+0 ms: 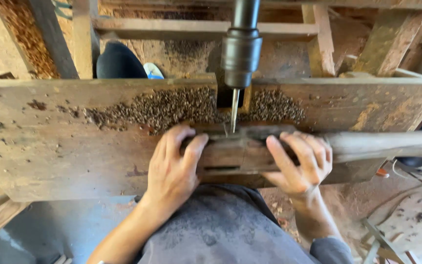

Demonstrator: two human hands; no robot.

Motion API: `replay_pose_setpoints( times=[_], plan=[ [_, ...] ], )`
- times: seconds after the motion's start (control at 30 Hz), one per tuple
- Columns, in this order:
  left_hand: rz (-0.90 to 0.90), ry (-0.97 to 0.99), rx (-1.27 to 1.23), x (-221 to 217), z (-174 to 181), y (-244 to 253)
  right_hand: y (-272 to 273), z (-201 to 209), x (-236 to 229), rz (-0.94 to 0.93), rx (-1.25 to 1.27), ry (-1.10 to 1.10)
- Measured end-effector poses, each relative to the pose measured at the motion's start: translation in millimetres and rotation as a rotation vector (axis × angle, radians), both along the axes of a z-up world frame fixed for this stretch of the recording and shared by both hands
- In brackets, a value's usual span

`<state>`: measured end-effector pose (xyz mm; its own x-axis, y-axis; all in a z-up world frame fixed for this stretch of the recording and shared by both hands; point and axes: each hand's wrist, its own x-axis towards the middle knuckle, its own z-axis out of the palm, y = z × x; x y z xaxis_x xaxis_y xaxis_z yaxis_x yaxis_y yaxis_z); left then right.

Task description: The person holds a turned wooden chair leg against a wooden fence under a vertical drill press and drills a hole into it, steadying the piece with both hands. They reposition the leg, set it down, pick up another leg, and resume drilling holes in the pieces.

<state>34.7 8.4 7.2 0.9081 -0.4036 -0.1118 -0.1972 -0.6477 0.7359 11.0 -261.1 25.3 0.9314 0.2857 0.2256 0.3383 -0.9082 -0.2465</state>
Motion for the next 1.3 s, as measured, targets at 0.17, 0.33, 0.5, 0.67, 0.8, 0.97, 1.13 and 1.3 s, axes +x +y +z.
replay_pose_setpoints(
  times=[0.17,0.33,0.5,0.67,0.8,0.97,1.13,1.3],
  plan=[
    [-0.001,0.019,-0.02,2.5,0.2,3.0,2.5,-5.8,-9.3,0.006,-0.002,0.0],
    [-0.009,-0.014,-0.011,16.1,-0.3,2.0,4.4,-6.0,2.1,-0.023,-0.037,-0.061],
    [-0.011,-0.008,-0.013,19.1,-2.0,1.8,4.0,-1.9,8.0,-0.028,-0.034,-0.005],
    [-0.017,-0.007,-0.032,4.2,-3.8,4.9,5.5,-3.8,-8.7,-0.023,-0.019,-0.012],
    [-0.016,0.004,-0.036,4.8,-4.6,6.0,5.1,-6.6,-12.1,-0.024,-0.021,0.0],
    [-0.029,0.006,-0.047,20.1,-1.3,3.6,6.3,-3.9,1.3,-0.043,-0.04,-0.016],
    [-0.019,0.02,-0.034,22.4,-2.3,3.0,5.5,-6.4,5.9,-0.04,-0.028,-0.023],
    [-0.006,-0.003,-0.012,-4.3,-4.6,5.5,4.0,-0.9,-9.1,-0.017,-0.022,-0.006]
  ],
)
